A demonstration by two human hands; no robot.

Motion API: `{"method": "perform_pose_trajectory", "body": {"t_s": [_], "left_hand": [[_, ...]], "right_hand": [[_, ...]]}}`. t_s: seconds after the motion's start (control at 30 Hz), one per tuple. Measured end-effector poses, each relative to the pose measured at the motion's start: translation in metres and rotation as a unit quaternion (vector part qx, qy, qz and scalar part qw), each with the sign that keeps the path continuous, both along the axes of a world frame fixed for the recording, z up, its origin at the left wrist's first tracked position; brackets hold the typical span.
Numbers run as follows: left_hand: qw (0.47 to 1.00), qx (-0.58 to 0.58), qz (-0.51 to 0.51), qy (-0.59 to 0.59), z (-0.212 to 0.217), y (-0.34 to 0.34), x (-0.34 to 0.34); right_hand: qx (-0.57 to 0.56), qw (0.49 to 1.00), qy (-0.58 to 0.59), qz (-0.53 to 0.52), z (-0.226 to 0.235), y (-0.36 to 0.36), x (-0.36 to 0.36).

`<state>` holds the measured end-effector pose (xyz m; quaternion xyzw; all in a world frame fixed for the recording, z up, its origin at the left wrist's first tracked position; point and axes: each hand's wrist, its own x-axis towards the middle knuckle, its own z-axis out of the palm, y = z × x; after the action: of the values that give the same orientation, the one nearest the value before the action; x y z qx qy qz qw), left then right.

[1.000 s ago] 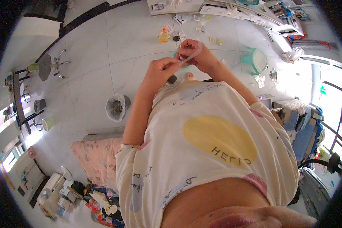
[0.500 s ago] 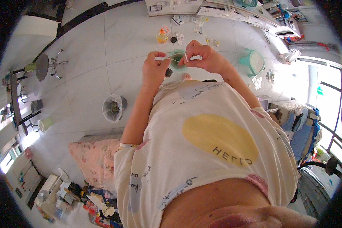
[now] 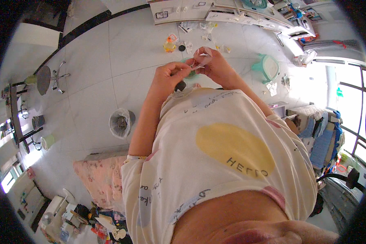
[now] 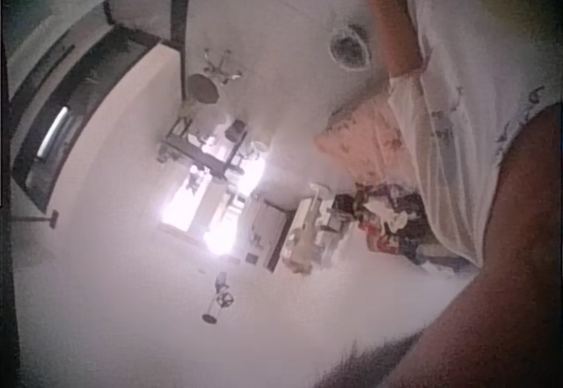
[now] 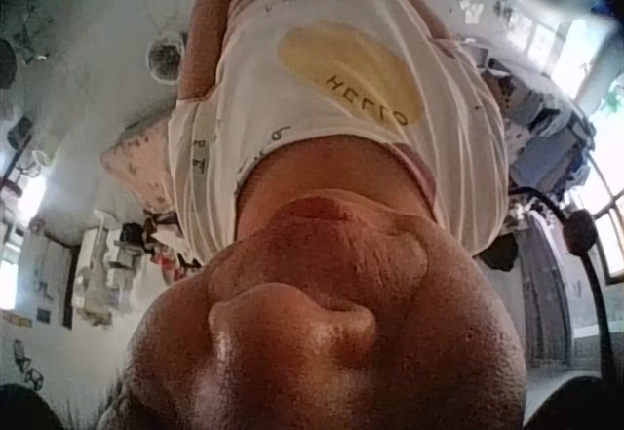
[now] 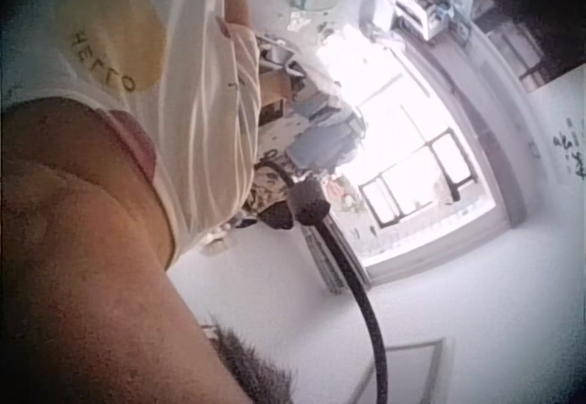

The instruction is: The person stands in a cluttered room and untangles a white cable from a black strap or device. They separate the cable and strap, then walk across the room to place the items on a pile of clothes on the floor.

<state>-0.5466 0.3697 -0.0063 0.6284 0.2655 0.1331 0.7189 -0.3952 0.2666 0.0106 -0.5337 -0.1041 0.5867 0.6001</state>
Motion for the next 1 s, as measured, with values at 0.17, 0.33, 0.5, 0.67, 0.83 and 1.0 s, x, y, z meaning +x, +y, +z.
{"method": "perform_pose_trajectory", "body": {"t_s": [0.17, 0.33, 0.5, 0.67, 0.83, 1.0], "left_hand": [[0.953, 0.298, -0.025, 0.052, -0.009, -0.007, -0.002], [0.965, 0.221, 0.140, 0.031, -0.005, -0.008, -0.003], [0.993, 0.034, 0.081, 0.084, -0.006, -0.005, -0.009], [0.996, -0.063, 0.057, 0.026, 0.007, -0.017, -0.010], [0.999, 0.031, -0.043, 0.003, 0.007, -0.022, -0.013], [0.991, 0.122, -0.009, 0.056, -0.003, -0.020, -0.010]], "right_hand": [[0.100, 0.993, -0.041, -0.035, -0.005, -0.006, 0.010], [0.181, 0.964, -0.165, 0.103, -0.001, -0.016, 0.016], [0.109, 0.957, -0.205, 0.175, 0.007, -0.015, 0.010], [0.040, 0.988, -0.116, 0.088, -0.008, -0.012, 0.007], [0.024, 0.998, -0.062, 0.022, -0.007, -0.008, 0.007], [0.128, 0.989, -0.066, -0.013, -0.016, -0.006, 0.010]]}}
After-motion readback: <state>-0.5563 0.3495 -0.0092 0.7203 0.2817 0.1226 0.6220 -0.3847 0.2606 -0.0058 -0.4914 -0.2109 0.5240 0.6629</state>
